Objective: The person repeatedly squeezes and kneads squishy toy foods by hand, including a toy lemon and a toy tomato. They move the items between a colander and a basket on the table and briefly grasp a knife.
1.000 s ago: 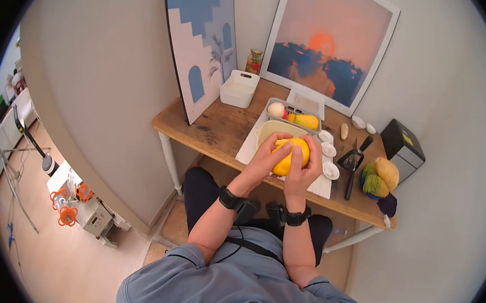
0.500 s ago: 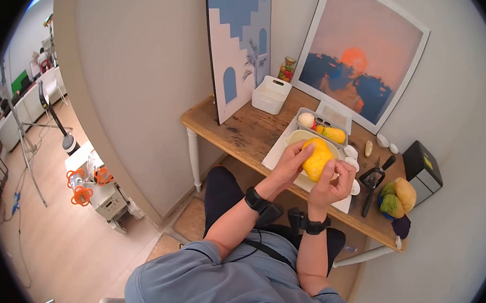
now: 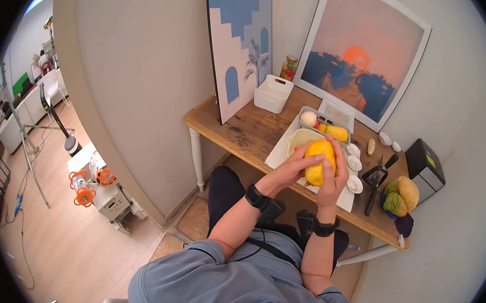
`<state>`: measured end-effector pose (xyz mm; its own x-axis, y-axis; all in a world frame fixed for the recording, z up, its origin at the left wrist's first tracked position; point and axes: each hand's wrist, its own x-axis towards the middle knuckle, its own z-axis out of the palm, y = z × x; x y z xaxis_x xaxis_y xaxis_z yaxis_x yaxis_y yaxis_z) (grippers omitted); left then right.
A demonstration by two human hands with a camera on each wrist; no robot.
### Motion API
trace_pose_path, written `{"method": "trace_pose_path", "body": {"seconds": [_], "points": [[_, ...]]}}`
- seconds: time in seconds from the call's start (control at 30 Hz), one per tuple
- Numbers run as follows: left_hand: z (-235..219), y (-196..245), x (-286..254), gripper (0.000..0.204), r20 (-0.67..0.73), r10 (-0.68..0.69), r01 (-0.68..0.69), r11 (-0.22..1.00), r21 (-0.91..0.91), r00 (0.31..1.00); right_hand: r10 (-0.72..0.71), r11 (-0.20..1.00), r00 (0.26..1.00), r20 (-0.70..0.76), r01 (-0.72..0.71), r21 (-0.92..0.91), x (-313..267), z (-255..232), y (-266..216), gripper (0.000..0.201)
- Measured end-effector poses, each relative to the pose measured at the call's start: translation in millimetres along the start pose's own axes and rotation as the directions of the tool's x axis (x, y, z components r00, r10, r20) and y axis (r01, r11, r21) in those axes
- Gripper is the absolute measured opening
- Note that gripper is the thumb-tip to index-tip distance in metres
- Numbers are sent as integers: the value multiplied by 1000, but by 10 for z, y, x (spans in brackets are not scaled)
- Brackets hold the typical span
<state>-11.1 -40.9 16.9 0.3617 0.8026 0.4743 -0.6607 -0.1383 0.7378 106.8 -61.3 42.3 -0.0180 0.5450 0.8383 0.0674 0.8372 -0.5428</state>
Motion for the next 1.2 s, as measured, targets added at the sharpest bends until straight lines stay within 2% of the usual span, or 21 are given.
{"method": "trace_pose_path", "body": {"seconds": [0.03, 0.07, 0.1, 0.13, 0.17, 0.27, 0.33, 0.37, 0.43, 0.47, 0.53, 0.57, 0.63, 0.73, 0.83, 1.0, 1.07, 1.1, 1.13, 1.17, 1.2], "points": [[18, 23, -21, 54, 25, -41, 41, 999, -6, 999, 75, 989, 997, 34, -78, 122, 4, -23, -12, 40], [30, 43, -40, 57, 49, -81, 81, 997, -10, 996, 76, 989, 996, 36, -80, 121, 5, -44, -3, 40], [29, 58, -54, 57, 48, -81, 81, 997, -13, 996, 128, 971, 990, 65, -138, 197, 7, -68, 12, 40], [24, 75, -61, 57, 67, -136, 136, 991, -4, 988, 177, 943, 979, 98, -197, 269, 5, -90, 27, 40], [22, 84, -64, 57, 86, -191, 192, 981, 6, 978, 180, 943, 979, 98, -200, 267, -5, -112, 51, 40], [-25, 31, -17, 54, 108, -233, 232, 972, 23, 966, 257, 908, 961, 100, -276, 315, -37, -142, 132, 36], [-27, -47, 35, 52, 71, -218, 213, 975, 63, 973, 204, 972, 976, -72, -193, 133, -40, -134, 148, 31], [-16, -89, 59, 50, 34, -204, 199, 974, 105, 978, 204, 972, 976, -70, -194, 132, -36, -129, 140, 31], [64, -148, 79, 48, 4, -153, 151, 979, 138, 988, -65, 973, 974, -216, 13, -231, -14, -115, 110, 25], [103, -173, 81, 46, -23, -101, 104, 979, 175, 995, -64, 973, 975, -215, 12, -232, -16, -106, 112, 25], [165, -195, 64, 45, -40, -122, 127, 983, 132, 992, -184, 939, 923, -339, 62, -339, -26, -79, 117, 22], [179, -191, 59, 45, -54, -144, 149, 985, 92, 988, -183, 939, 924, -337, 63, -339, -23, -66, 115, 22], [180, -177, 57, 43, -42, -137, 141, 984, 106, 990, -255, 932, 862, -438, 98, -350, -25, -51, 118, 16], [128, -195, 61, 42, -45, -105, 111, 981, 158, 993, -206, 948, 840, -501, 43, -316, -75, -135, 178, 13], [93, -161, 61, 40, -83, -54, 70, 977, 202, 995, -150, 957, 887, -437, 20, -288, -76, -189, 190, 12], [159, -59, 19, 37, -196, 39, 9, 971, 239, 980, -140, 961, 901, -411, 23, -275, -22, -69, 142, 14], [155, -62, 25, 37, -208, 137, -99, 978, 182, 969, -138, 963, 911, -389, 31, -267, -25, 7, 107, 16], [131, -81, 51, 37, -206, 135, -98, 979, 180, 969, -35, 986, 928, -371, -28, -164, -32, 65, 85, 18], [93, -107, 81, 37, -268, 166, -113, 973, 202, 949, 67, 994, 937, -342, -92, -59, -37, 100, 67, 22], [68, -136, 95, 37, -329, 196, -125, 966, 226, 924, 26, 981, 960, -280, -78, -177, -50, 100, 51, 25], [83, -130, 89, 37, -327, 192, -120, 966, 228, 925, 28, 981, 958, -284, -81, -176, -57, 106, 60, 25]]}}
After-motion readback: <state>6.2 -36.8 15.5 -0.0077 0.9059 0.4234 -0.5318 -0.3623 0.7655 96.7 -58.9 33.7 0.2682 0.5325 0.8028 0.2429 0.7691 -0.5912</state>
